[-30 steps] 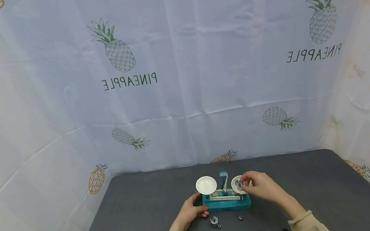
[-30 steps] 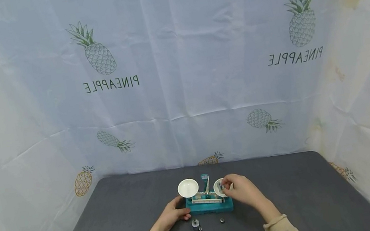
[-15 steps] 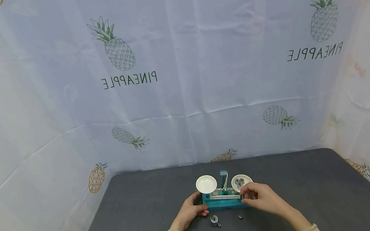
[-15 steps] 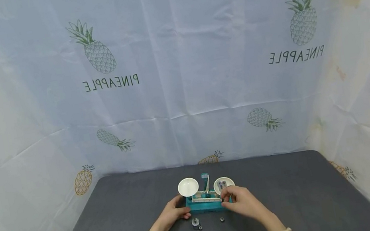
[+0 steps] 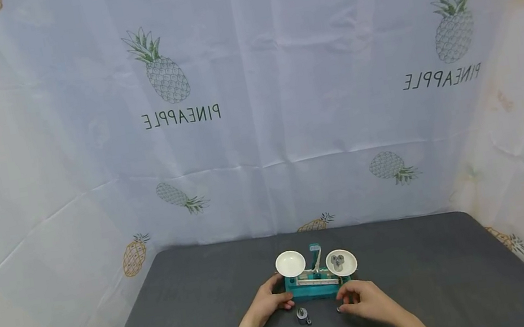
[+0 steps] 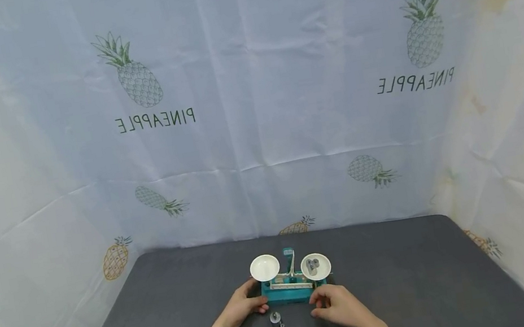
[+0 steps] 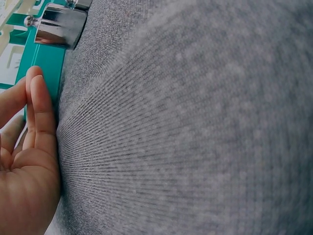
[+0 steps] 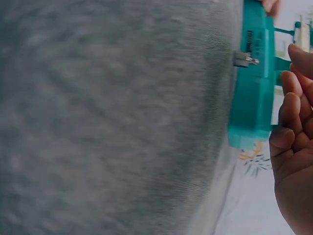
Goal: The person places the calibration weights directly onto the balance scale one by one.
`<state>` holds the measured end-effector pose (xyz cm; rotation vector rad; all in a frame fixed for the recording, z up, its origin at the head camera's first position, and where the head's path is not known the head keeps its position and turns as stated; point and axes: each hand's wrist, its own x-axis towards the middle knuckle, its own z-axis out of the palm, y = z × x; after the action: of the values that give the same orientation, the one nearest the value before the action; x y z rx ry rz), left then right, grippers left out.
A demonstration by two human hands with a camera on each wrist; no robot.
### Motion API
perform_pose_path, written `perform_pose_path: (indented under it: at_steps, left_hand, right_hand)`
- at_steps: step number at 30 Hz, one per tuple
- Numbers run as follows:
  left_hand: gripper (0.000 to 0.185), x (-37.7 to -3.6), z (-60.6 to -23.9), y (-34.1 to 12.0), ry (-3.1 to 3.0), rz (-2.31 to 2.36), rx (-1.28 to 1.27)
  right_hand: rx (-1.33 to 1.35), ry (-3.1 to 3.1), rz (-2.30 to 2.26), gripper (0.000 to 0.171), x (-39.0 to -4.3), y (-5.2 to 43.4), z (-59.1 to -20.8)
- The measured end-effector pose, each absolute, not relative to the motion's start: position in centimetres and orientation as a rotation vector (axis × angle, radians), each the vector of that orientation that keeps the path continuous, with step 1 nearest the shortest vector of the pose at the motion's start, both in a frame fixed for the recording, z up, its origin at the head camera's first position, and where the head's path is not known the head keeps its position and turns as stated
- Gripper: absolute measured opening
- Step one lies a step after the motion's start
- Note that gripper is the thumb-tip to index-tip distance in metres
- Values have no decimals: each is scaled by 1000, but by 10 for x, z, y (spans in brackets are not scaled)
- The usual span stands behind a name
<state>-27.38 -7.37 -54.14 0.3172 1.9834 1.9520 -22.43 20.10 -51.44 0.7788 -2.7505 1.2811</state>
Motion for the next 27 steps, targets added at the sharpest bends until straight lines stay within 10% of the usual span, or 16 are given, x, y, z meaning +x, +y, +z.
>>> perform_pose_path:
  at_steps: [27]
  left_hand:
    - [69,-274,-544,-74,2005,1934,288]
  right_hand:
    - [810,-2910,1201,9,-237,199,-530]
